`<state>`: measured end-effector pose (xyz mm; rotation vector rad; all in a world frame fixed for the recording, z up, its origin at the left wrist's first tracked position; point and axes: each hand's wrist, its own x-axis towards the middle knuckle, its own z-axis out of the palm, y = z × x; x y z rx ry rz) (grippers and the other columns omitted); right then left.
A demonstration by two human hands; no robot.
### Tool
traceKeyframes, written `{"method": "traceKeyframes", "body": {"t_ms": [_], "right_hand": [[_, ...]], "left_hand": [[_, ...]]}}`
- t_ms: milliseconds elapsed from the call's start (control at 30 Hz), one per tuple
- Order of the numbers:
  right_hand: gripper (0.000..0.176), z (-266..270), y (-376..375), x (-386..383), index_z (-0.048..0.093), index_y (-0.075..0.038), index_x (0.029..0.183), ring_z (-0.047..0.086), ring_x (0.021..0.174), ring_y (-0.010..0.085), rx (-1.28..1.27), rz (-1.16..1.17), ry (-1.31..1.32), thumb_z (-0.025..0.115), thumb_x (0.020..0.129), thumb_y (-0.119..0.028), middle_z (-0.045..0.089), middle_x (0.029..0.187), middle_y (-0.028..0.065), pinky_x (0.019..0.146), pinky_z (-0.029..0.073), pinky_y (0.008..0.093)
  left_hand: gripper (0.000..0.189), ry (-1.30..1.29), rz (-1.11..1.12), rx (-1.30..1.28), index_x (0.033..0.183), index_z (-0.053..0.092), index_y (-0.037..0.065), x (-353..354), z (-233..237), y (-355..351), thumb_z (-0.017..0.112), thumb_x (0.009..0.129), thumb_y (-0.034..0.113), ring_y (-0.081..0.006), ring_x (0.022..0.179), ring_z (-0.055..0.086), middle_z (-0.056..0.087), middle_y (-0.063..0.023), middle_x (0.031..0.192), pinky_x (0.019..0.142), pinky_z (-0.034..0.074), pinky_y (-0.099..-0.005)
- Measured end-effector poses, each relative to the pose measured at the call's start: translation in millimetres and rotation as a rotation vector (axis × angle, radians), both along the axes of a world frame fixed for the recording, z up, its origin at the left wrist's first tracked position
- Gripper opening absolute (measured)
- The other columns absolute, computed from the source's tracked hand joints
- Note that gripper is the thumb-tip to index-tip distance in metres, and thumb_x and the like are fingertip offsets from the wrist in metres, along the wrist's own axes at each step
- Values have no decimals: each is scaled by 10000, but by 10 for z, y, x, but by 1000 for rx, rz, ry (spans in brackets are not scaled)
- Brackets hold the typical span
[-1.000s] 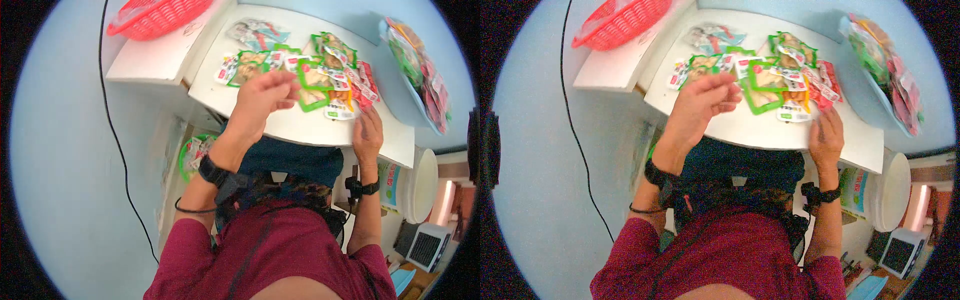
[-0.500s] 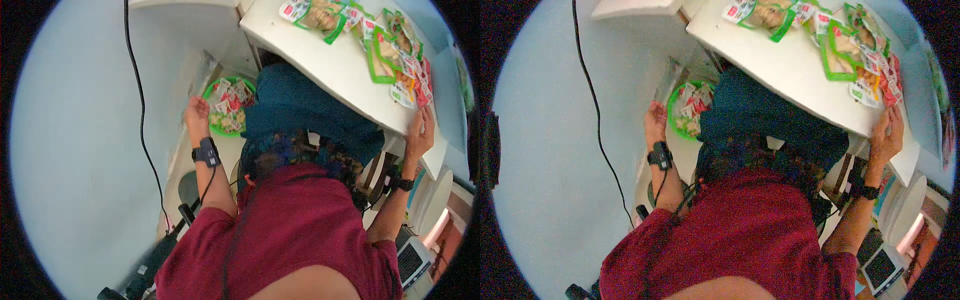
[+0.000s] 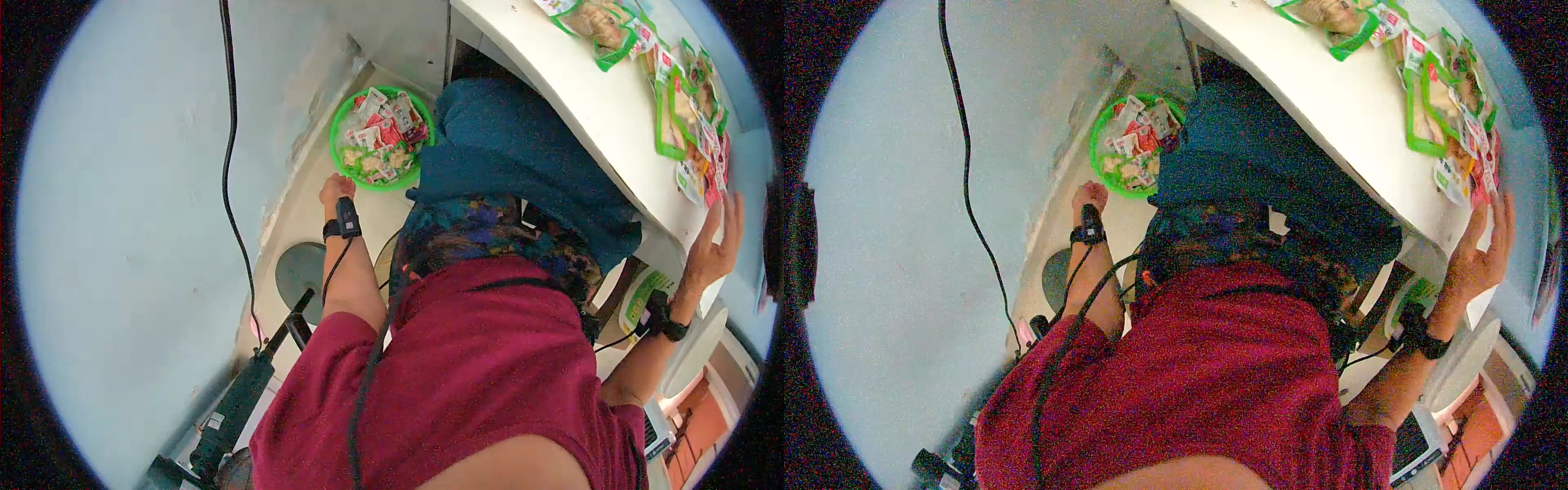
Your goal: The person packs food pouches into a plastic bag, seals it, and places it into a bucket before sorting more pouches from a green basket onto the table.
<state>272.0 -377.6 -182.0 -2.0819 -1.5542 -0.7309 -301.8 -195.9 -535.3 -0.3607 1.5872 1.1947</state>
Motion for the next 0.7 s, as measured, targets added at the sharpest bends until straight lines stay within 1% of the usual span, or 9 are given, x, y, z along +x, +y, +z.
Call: {"method": "traceKeyframes", "body": {"t_ms": [33,100,133,200,267,300,400,467,700], "right_hand": [[266,109,116,-94,658,-44,1157,556,1187,254,-19,33,-5,625,905,-121,590,1281,150,1021,409,348],[296,226,362,-346,650,-57,1171,542,1209,274,-53,130,-1,646,882,-117,581,1292,152,1035,400,368],[318,249,523,-499,644,-58,1182,531,1222,279,-72,195,11,654,869,-111,571,1305,152,1042,394,378],[389,321,818,-834,620,-60,1219,501,1256,294,-162,346,1,672,835,-102,539,1344,149,1058,376,398],[540,310,1060,-1119,560,-56,1292,455,1297,322,-274,511,-26,701,774,-115,487,1400,141,1081,350,416],[590,278,1153,-1246,530,-57,1320,430,1312,332,-340,550,-17,710,763,-138,460,1418,145,1091,338,422],[713,161,1423,-1503,452,-60,1382,378,1341,347,-475,637,-40,726,735,-181,407,1453,149,1112,309,435],[763,70,1559,-1562,414,-60,1406,358,1351,349,-528,672,-46,730,724,-194,388,1465,145,1119,297,441],[810,-114,1760,-1669,367,-60,1431,344,1362,340,-558,689,-7,722,712,-174,370,1479,129,1133,269,441]], "left_hand": [[120,-45,-74,29,944,570,19,-206,-382,-49,484,865,41,-252,517,451,457,-100,654,538,463,-394],[123,68,-377,61,904,604,39,-308,-731,-114,535,835,115,-272,602,516,525,-104,716,565,481,-407],[135,294,-815,25,883,620,49,-326,-814,-139,561,821,153,-281,645,549,559,-106,748,579,491,-414],[171,1046,-1790,-79,842,654,69,-313,-870,-188,612,792,227,-300,731,614,628,-111,811,606,509,-427],[217,1377,-2236,-7,802,687,89,-220,-838,-183,663,763,302,-320,816,679,696,-115,873,633,527,-441],[270,1440,-2205,-25,855,714,121,-262,-1089,-223,680,720,353,-340,815,672,700,-118,851,692,539,-438],[322,1168,-1779,-110,937,727,123,-155,-1174,-199,696,702,341,-354,845,668,700,-153,901,761,539,-424],[358,1303,-1687,49,982,719,104,-265,-1524,-206,702,708,334,-362,860,665,693,-180,928,777,535,-424],[405,1294,-1482,54,1022,711,89,-218,-1070,-143,724,703,339,-343,919,662,689,-195,971,827,520,-404]]}}
